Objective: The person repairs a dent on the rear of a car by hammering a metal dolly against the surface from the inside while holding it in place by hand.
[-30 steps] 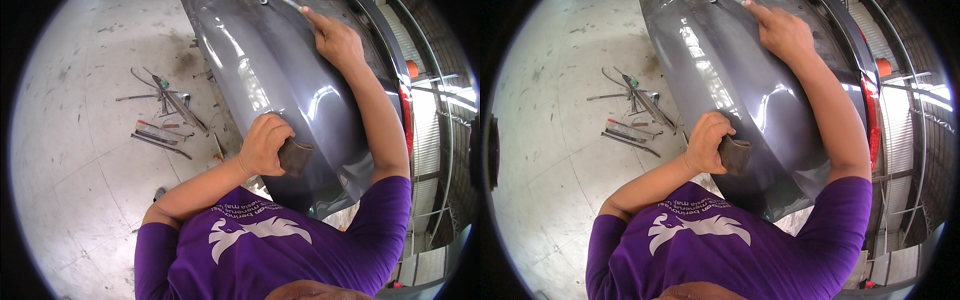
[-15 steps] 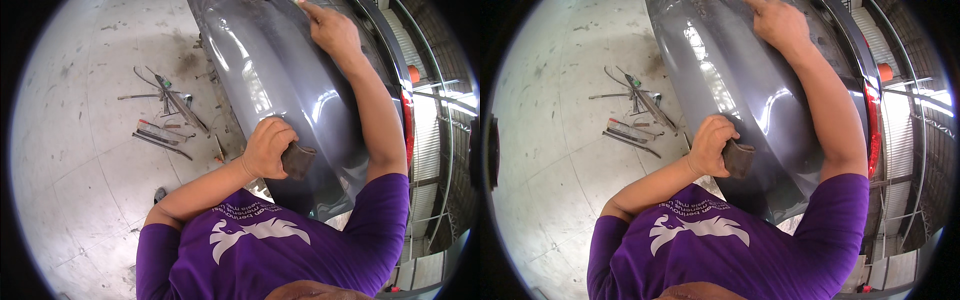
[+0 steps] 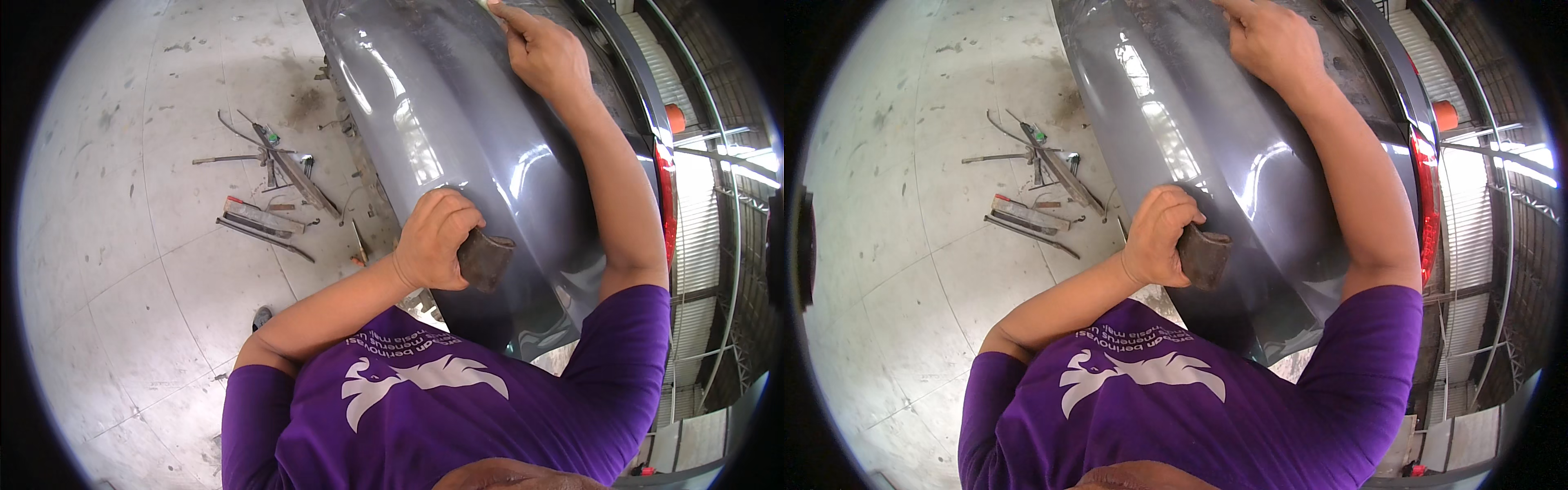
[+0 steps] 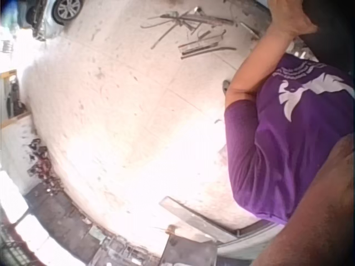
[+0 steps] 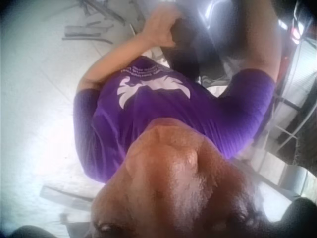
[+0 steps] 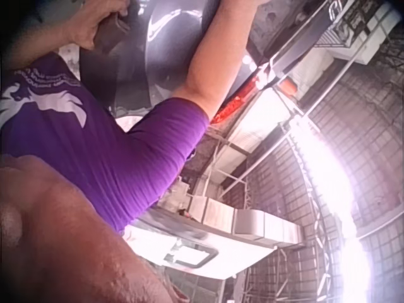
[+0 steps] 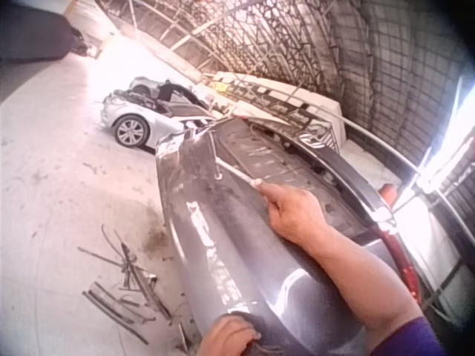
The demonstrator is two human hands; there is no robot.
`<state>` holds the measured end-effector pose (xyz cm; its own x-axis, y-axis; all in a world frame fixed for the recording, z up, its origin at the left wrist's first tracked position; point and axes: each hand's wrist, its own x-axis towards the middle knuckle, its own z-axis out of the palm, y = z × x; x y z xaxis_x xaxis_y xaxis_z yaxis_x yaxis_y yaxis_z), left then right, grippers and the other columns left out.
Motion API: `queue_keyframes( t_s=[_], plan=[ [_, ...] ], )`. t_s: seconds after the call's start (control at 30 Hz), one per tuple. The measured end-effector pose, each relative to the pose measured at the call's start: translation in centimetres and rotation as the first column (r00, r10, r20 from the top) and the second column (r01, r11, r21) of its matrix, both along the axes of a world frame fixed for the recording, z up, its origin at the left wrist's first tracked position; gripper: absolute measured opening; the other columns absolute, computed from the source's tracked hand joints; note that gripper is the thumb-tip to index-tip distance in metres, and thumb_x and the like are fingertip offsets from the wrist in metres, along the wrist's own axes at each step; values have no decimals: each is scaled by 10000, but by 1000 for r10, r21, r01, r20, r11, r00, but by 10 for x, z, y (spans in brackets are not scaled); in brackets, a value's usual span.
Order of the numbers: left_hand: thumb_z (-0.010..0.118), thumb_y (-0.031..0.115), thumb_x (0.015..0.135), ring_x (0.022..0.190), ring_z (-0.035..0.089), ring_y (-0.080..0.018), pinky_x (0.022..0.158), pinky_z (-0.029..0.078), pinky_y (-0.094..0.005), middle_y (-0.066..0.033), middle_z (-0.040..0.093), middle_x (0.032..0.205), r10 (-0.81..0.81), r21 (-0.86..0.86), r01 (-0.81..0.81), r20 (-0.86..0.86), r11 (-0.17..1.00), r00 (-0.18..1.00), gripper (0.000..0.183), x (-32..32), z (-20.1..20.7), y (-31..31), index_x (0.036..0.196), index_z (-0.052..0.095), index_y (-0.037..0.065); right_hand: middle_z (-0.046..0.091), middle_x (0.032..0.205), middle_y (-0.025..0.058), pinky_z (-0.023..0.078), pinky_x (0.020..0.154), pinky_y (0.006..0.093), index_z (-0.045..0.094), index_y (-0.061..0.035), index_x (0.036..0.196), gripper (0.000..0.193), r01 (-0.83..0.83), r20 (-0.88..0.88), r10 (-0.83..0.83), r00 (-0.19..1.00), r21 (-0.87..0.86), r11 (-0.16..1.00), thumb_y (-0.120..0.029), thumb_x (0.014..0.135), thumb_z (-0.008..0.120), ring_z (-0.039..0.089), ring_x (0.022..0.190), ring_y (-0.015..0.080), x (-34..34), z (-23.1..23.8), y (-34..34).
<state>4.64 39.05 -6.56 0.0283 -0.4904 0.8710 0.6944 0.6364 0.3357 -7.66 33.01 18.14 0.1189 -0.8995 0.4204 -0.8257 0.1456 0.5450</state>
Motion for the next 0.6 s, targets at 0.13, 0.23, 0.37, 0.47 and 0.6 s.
queue_keyframes(
  t_s=[0.13,0.23,0.37,0.47,0.6],
  plan=[
    [808,253,630,864,579,-320,787,472,-408,-108,585,943,4,-5,-3,17,1000,1000,507,2,0,-1,1033,582,45,714,968,172,546,789,459,673,-205,1270,353,146,-39,-144,989,49,988,-163,933,581,691,866,369,0,2,-2],
    [810,254,627,862,579,-322,788,471,-411,-109,587,940,10,-4,-10,4,1000,1000,514,1,0,0,1036,582,43,709,929,121,540,760,449,654,-302,1317,372,124,-34,-125,992,-13,992,-208,964,580,679,852,339,-16,-2,6],
    [811,257,623,863,580,-326,792,473,-417,-111,589,935,19,-23,-19,12,1000,1000,519,1,0,-3,1036,582,41,708,925,122,541,759,445,671,-302,1295,353,100,-97,-101,990,-9,995,-205,968,580,680,850,335,-16,4,12],
    [812,261,621,859,579,-323,795,474,-422,-109,588,932,19,-3,-19,1,1000,1000,524,2,1,-1,1037,579,43,704,910,112,544,758,438,676,-307,1291,358,44,-62,-45,997,-17,999,-187,968,581,677,835,332,-11,1,25],
    [812,267,618,854,576,-324,797,474,-426,-112,589,935,18,-10,-18,8,1000,1000,526,-2,-3,1,1035,579,46,694,892,93,545,747,420,668,-314,1306,387,88,-151,-91,984,-28,996,-158,960,593,672,806,317,-22,6,35]
  ],
)
